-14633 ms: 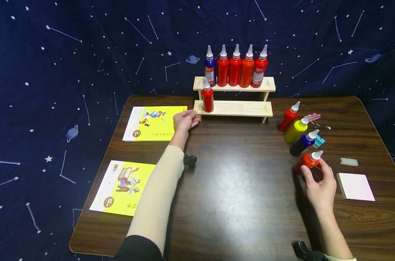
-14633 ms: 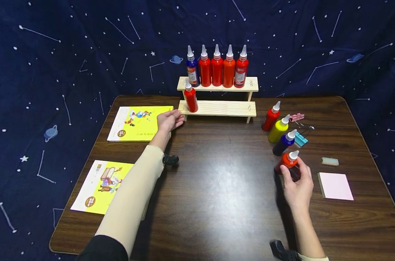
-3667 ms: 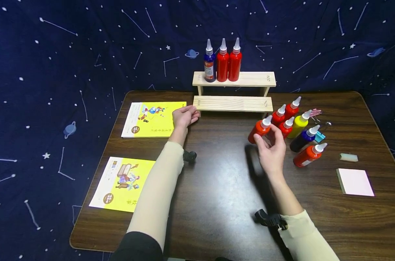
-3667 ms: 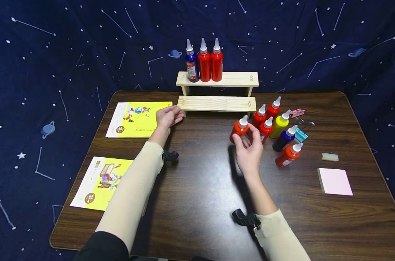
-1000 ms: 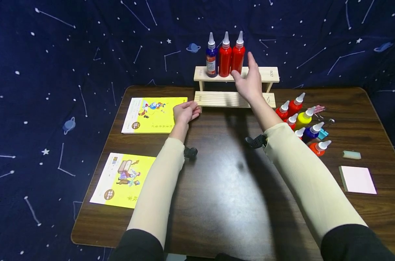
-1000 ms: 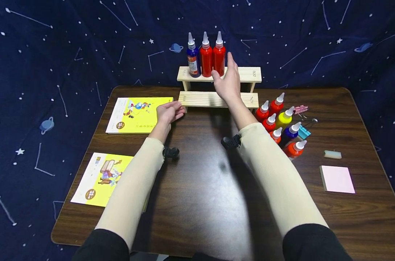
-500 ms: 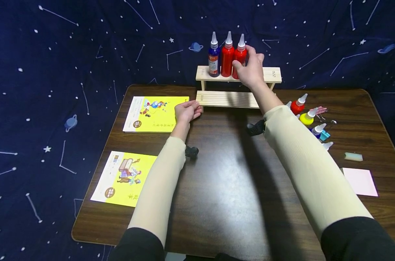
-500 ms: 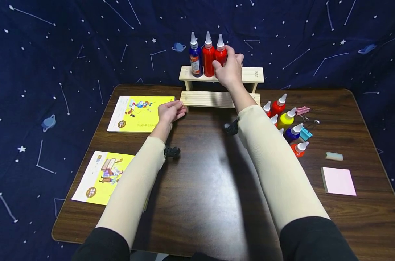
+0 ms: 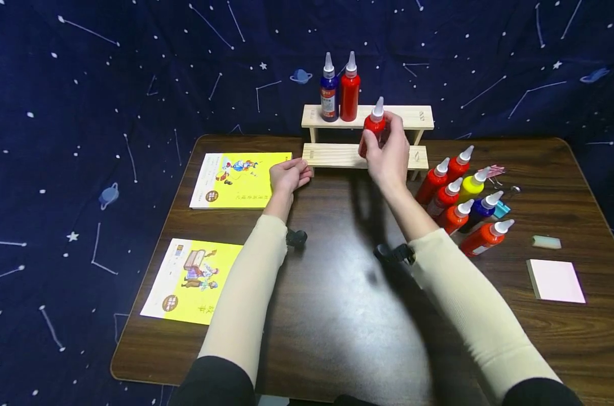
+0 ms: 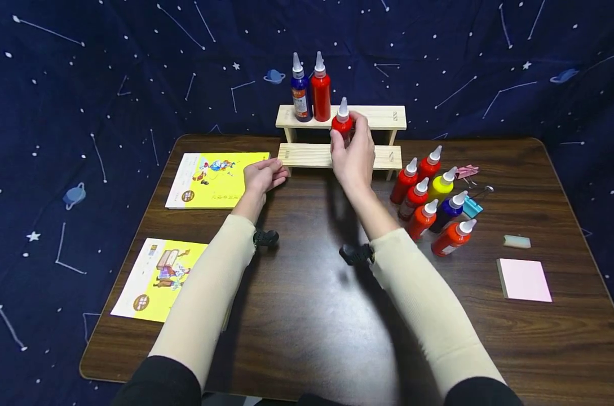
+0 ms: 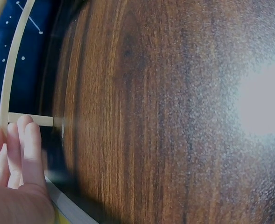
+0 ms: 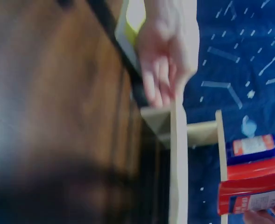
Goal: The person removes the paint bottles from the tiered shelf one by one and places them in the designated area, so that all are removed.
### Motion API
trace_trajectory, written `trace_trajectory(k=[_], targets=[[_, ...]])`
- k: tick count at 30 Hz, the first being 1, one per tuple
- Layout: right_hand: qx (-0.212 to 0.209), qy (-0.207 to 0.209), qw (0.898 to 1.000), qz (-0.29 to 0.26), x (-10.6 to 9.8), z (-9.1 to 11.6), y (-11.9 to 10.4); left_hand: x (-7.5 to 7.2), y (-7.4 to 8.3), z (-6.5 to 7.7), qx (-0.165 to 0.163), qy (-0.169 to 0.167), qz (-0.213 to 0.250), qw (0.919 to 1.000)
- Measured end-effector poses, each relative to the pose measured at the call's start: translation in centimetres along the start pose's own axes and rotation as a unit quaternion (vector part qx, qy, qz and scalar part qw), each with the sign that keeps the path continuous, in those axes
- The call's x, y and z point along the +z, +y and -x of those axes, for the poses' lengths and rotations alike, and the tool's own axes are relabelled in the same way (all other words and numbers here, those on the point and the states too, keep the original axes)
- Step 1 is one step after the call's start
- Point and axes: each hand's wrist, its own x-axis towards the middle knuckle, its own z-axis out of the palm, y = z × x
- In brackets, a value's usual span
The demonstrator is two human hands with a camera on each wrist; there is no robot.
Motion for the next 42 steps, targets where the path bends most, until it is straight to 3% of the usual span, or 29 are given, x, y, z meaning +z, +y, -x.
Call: trace_trajectory(k=[5, 8, 13, 17, 21, 25, 32, 42], targets=[[-0.020, -0.005, 0.998, -0.053, -2.5, 6.3, 1.8, -0.1, 0.3, -0.1, 0.002, 0.003, -0.001, 1.0000], [-0.020, -0.001, 0.998, -0.059, -4.4, 9.8, 3.2, -0.1, 0.3, -0.1, 0.006, 0.004, 0.000, 1.0000], [-0.017, 0.043, 0.999, -0.019, -8.3, 14.6, 5.7, -0.3, 0.1, 0.0, -0.005, 0.001, -0.002, 1.0000], [-0.002, 0.084, 0.996, 0.024, -11.4, 17.0, 7.2, -0.5, -0.1, 0.0, 0.000, 0.008, -0.003, 1.0000], [0.008, 0.124, 0.991, 0.039, -13.7, 17.8, 8.4, -0.3, -0.1, 0.0, 0.002, 0.002, 0.001, 1.0000], [0.023, 0.147, 0.988, 0.037, -14.8, 17.9, 9.3, 0.1, -0.1, -0.1, 0.003, 0.002, 0.000, 1.0000], [0.054, 0.167, 0.983, 0.052, -14.6, 17.7, 10.1, 0.4, -0.1, 0.0, -0.003, 0.011, -0.005, 0.9999], [0.038, 0.191, 0.980, 0.048, -14.2, 17.4, 10.1, 0.2, -0.1, -0.2, -0.007, 0.003, -0.006, 1.0000]])
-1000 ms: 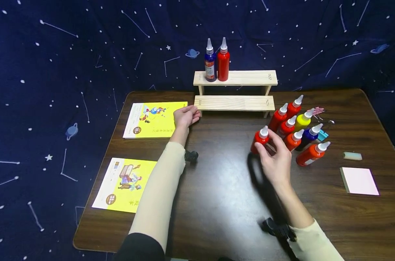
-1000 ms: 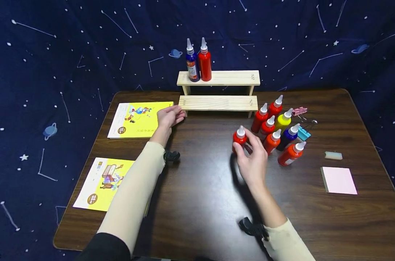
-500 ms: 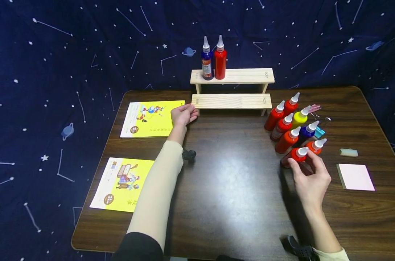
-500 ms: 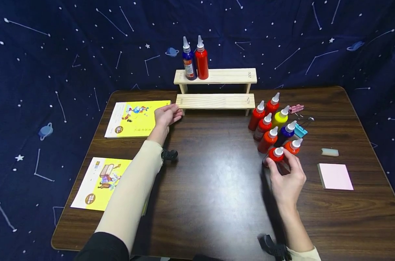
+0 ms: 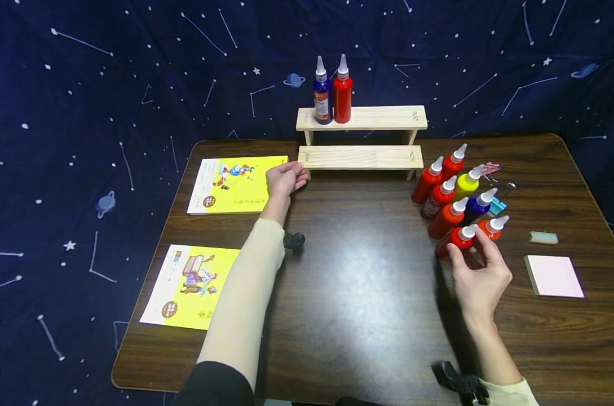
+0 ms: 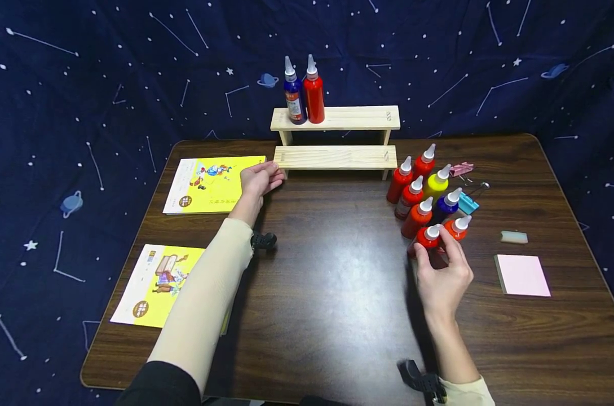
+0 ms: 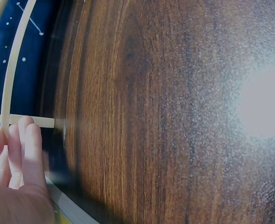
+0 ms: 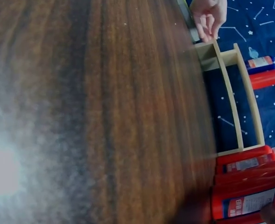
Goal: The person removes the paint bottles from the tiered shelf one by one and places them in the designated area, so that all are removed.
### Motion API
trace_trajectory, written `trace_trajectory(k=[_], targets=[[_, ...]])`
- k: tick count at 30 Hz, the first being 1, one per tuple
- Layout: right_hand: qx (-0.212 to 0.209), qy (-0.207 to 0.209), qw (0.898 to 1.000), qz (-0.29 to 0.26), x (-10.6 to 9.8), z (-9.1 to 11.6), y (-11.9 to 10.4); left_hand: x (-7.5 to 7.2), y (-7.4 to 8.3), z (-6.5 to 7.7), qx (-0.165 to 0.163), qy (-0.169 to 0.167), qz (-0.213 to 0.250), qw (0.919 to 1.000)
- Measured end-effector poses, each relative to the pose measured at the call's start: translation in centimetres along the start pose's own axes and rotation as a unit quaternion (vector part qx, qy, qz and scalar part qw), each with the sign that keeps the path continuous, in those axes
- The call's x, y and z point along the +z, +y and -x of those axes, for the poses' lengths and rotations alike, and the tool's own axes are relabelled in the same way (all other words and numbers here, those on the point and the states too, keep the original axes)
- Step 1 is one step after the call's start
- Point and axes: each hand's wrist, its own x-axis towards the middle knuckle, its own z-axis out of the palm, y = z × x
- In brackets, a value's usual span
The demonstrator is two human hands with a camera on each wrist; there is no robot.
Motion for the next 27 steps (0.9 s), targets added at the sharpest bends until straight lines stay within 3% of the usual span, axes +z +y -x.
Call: trace_trajectory(k=[8, 13, 16, 21, 27], targets=[[-0.034, 0.024, 0.998, -0.041, -0.5, -0.5, -2.1, -0.1, 0.1, 0.0, -0.007, 0.001, -0.001, 1.0000], [-0.098, 0.061, 0.988, -0.106, -1.0, -0.8, -7.1, 0.0, 0.2, 0.1, -0.004, 0.000, -0.001, 1.0000], [-0.131, 0.059, 0.978, -0.155, -0.5, -1.2, -10.0, 0.0, 0.4, 0.1, -0.004, -0.002, 0.001, 1.0000], [-0.158, 0.000, 0.971, -0.181, 2.1, -2.4, -12.7, 0.0, 0.5, -0.1, -0.006, -0.002, 0.002, 1.0000], [-0.128, -0.128, 0.972, -0.147, 8.2, -4.8, -11.8, 0.0, 0.1, 0.1, -0.006, 0.005, 0.000, 1.0000]])
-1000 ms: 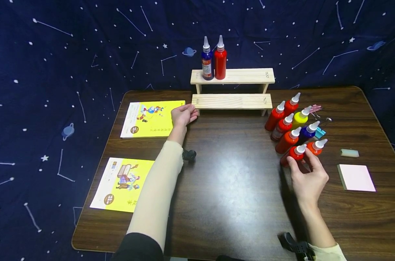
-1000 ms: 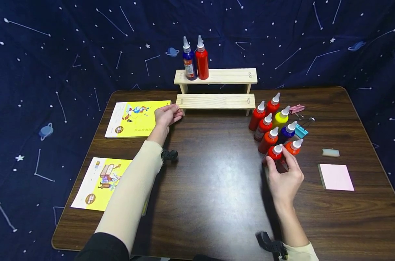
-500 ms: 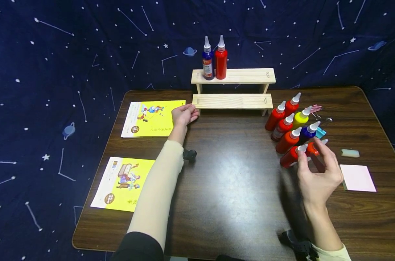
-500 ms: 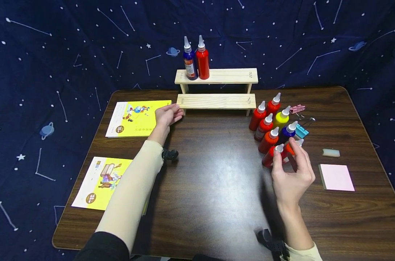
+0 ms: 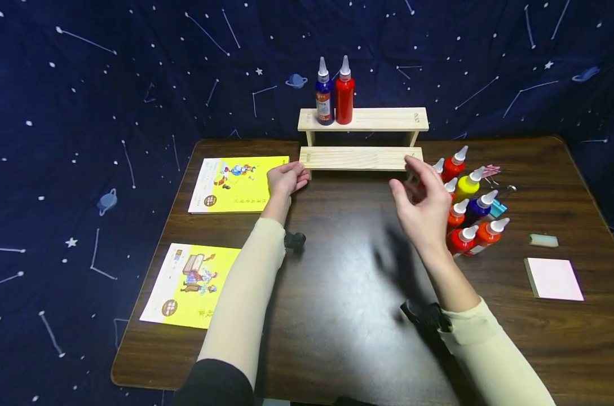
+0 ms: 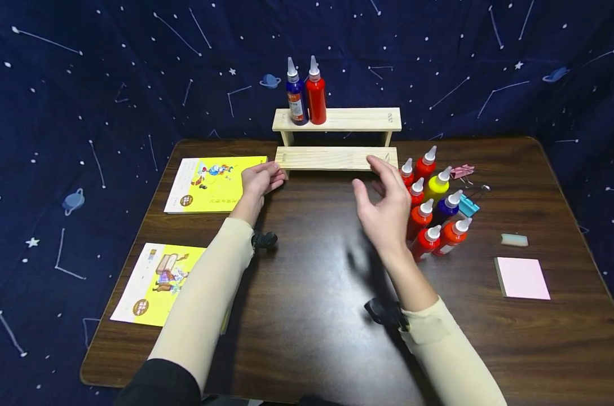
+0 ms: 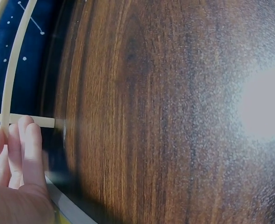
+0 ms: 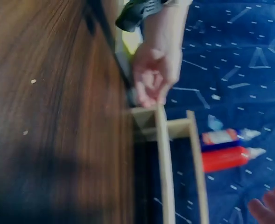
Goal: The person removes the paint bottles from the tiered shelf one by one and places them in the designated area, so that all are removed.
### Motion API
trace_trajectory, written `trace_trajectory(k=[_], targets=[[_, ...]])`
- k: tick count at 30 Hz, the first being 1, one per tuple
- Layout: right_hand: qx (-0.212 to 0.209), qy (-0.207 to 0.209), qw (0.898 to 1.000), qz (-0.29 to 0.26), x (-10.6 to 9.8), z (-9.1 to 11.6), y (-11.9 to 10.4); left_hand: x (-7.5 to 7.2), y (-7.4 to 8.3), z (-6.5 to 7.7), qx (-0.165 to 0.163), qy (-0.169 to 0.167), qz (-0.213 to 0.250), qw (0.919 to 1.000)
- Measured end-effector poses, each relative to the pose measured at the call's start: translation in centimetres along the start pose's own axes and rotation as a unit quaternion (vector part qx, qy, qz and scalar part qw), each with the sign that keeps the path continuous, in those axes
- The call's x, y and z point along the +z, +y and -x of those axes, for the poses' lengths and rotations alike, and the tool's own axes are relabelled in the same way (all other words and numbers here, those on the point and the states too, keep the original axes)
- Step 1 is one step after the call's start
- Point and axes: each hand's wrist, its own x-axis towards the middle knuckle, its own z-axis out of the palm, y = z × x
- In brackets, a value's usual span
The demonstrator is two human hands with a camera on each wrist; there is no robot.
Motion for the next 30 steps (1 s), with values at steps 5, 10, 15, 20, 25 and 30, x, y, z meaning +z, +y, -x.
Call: trace_trajectory(k=[5, 10, 15, 20, 25, 30], targets=[[0.057, -0.083, 0.995, 0.007, 4.8, -3.3, 3.2, -0.1, -0.2, 0.1, -0.002, 0.000, -0.002, 1.0000], [0.103, -0.113, 0.988, -0.001, 8.2, -7.3, 3.8, -0.1, -0.2, 0.1, 0.007, -0.003, -0.002, 1.0000], [0.123, -0.144, 0.982, 0.007, 10.0, -11.1, 4.4, 0.0, -0.2, 0.1, 0.009, -0.002, -0.002, 1.0000], [0.144, -0.208, 0.967, 0.015, 10.7, -13.8, 4.6, 0.0, -0.1, 0.2, 0.005, 0.002, -0.003, 1.0000], [0.150, -0.257, 0.954, 0.017, 11.1, -15.2, 4.2, -0.1, -0.1, 0.2, 0.014, 0.000, 0.003, 0.9999], [0.159, -0.261, 0.951, 0.037, 11.5, -15.8, 3.8, -0.1, -0.2, 0.1, 0.019, -0.004, 0.012, 0.9998]])
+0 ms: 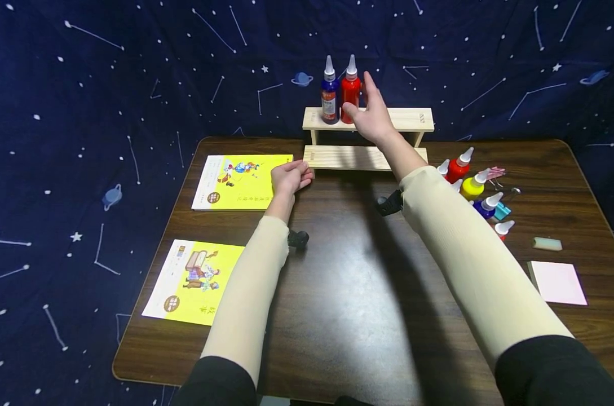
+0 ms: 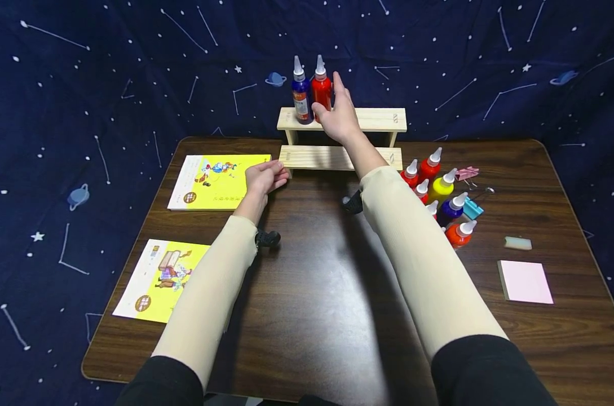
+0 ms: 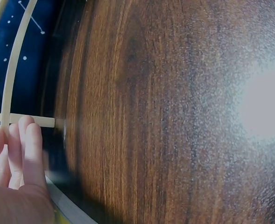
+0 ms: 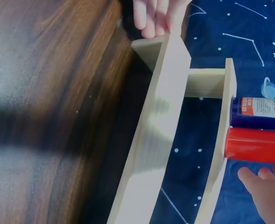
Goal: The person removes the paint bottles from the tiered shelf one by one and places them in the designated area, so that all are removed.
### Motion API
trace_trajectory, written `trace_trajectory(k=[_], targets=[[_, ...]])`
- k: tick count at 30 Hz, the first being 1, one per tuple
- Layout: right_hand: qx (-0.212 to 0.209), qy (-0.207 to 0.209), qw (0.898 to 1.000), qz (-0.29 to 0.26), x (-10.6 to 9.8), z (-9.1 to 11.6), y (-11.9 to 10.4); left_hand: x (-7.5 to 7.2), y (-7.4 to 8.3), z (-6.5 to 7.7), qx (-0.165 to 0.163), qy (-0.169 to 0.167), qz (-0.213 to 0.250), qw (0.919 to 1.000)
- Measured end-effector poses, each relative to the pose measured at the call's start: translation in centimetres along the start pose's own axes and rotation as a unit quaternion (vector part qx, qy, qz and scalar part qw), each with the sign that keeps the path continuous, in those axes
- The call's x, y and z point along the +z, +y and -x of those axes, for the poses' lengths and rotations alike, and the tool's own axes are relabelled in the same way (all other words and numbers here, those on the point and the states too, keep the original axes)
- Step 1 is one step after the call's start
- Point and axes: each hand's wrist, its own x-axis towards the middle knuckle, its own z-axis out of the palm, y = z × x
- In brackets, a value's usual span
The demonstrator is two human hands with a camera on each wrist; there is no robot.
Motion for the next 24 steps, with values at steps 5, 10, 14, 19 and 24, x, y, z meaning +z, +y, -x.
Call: trace_trajectory(k=[5, 10, 14, 19, 24], targets=[[0.012, 0.025, 0.999, 0.037, 0.1, -0.3, -0.2, 0.0, -0.1, -0.1, -0.002, 0.000, 0.001, 1.0000], [0.011, 0.053, 0.994, 0.094, 0.4, -0.1, -0.2, 0.1, 0.0, -0.1, -0.001, -0.002, 0.001, 1.0000], [0.022, 0.100, 0.990, 0.092, 0.5, 0.2, -0.2, 0.2, 0.1, 0.0, -0.003, -0.003, 0.000, 1.0000], [0.012, 0.127, 0.992, 0.017, 0.8, 0.7, 0.6, 0.2, 0.1, 0.1, -0.006, -0.002, -0.003, 1.0000], [-0.036, 0.162, 0.976, -0.144, 1.5, 2.8, 1.8, 0.1, 0.1, 0.1, -0.002, -0.005, -0.001, 1.0000]])
